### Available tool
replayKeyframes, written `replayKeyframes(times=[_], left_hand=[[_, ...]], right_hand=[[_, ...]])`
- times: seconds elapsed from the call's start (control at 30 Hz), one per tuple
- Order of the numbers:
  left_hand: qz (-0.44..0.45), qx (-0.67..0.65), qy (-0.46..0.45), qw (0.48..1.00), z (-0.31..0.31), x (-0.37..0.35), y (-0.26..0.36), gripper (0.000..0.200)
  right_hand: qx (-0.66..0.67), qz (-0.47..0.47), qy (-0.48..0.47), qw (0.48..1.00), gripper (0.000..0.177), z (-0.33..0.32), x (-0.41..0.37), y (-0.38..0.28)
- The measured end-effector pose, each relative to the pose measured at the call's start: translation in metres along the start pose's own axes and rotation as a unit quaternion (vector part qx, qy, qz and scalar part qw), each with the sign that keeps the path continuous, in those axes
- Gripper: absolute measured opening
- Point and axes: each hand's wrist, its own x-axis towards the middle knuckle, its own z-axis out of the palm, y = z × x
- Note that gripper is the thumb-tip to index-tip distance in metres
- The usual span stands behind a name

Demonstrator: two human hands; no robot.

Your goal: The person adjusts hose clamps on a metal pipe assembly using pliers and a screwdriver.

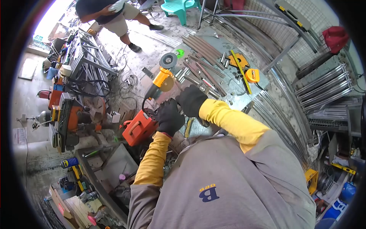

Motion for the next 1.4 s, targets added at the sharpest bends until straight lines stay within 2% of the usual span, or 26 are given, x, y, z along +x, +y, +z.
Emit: replayKeyframes(times=[0.03,0.07,0.1,0.17,0.2,0.23,0.3,0.37,0.4,0.43,0.5,0.53,0.6,0.63,0.67,0.7,0.77,0.8,0.93,1.0,1.03,1.1,1.23,1.3,1.33,1.4], left_hand=[[0.012,0.025,0.018,0.999,-0.007,-0.003,0.001,0.048],[0.020,0.050,0.037,0.998,-0.013,-0.005,0.001,0.050],[0.014,0.049,0.040,0.998,-0.019,-0.009,-0.003,0.050],[0.059,0.067,0.111,0.990,-0.029,-0.019,-0.012,0.059],[0.069,0.059,0.114,0.989,-0.036,-0.024,-0.017,0.066],[0.056,0.055,0.117,0.990,-0.049,-0.028,-0.015,0.066],[0.085,0.062,0.140,0.985,-0.071,-0.033,-0.009,0.062],[0.110,0.065,0.154,0.980,-0.075,-0.033,-0.009,0.063],[0.128,0.081,0.165,0.975,-0.079,-0.033,-0.003,0.064],[0.145,0.096,0.177,0.969,-0.083,-0.032,0.002,0.064],[0.148,0.081,0.165,0.972,-0.088,-0.032,0.011,0.066],[0.149,0.073,0.164,0.972,-0.089,-0.032,0.013,0.067],[0.149,0.069,0.165,0.973,-0.091,-0.030,0.014,0.069],[0.152,0.057,0.171,0.972,-0.092,-0.030,0.015,0.069],[0.155,0.046,0.177,0.971,-0.093,-0.030,0.015,0.069],[0.154,0.048,0.174,0.971,-0.092,-0.031,0.013,0.069],[0.173,0.057,0.180,0.967,-0.090,-0.029,0.009,0.068],[0.174,0.057,0.179,0.967,-0.089,-0.029,0.009,0.068],[0.191,0.077,0.184,0.961,-0.094,-0.027,0.012,0.068],[0.204,0.087,0.192,0.956,-0.097,-0.024,0.012,0.068],[0.209,0.093,0.188,0.955,-0.097,-0.023,0.010,0.066],[0.214,0.099,0.184,0.954,-0.101,-0.019,0.008,0.064],[0.249,0.116,0.188,0.943,-0.115,-0.012,0.010,0.062],[0.257,0.117,0.179,0.942,-0.121,-0.010,0.013,0.062],[0.261,0.116,0.178,0.942,-0.124,-0.009,0.015,0.061],[0.267,0.115,0.175,0.941,-0.127,-0.007,0.017,0.060]], right_hand=[[-0.011,-0.012,0.039,0.999,0.029,0.002,-0.001,-0.001],[-0.030,-0.041,0.131,0.990,0.026,0.005,-0.008,-0.001],[-0.021,-0.067,0.196,0.978,0.038,-0.019,-0.025,-0.004],[0.110,-0.110,0.301,0.941,0.061,-0.055,-0.061,-0.007],[0.143,-0.117,0.345,0.920,0.056,-0.065,-0.074,0.001],[0.190,-0.110,0.438,0.872,0.051,-0.066,-0.087,0.005],[0.375,0.057,0.463,0.801,0.043,-0.050,-0.099,0.015],[0.635,0.122,0.313,0.695,0.050,-0.043,-0.106,0.031],[0.755,0.085,0.258,0.597,0.064,0.008,-0.097,0.054],[0.752,0.094,0.262,0.597,0.064,0.007,-0.102,0.053],[0.531,-0.034,0.299,0.792,0.063,-0.003,-0.097,0.035],[0.725,-0.028,0.257,0.638,0.052,-0.011,-0.095,0.015],[0.724,-0.045,0.251,0.641,0.046,0.003,-0.090,0.024],[0.723,-0.062,0.244,0.643,0.067,0.005,-0.088,0.024],[0.789,0.053,0.248,0.560,0.038,0.009,-0.093,0.017],[0.791,0.054,0.247,0.557,0.038,0.003,-0.093,0.016],[0.936,0.073,0.120,0.323,0.036,-0.001,-0.093,0.024],[0.941,0.062,0.118,0.311,0.037,0.002,-0.092,0.025],[0.937,0.059,0.116,0.325,0.037,0.016,-0.096,0.030],[0.928,0.007,0.081,0.363,0.041,0.031,-0.095,0.034],[0.928,0.008,0.081,0.363,0.041,0.036,-0.096,0.034],[0.840,0.001,0.172,0.515,0.048,0.040,-0.096,0.029],[0.810,0.062,0.161,0.561,0.054,0.022,-0.105,0.027],[0.655,-0.036,0.235,0.717,0.055,0.013,-0.105,0.026],[0.656,-0.035,0.236,0.716,0.055,0.018,-0.105,0.026],[0.746,0.037,0.204,0.633,0.051,0.026,-0.102,0.024]])
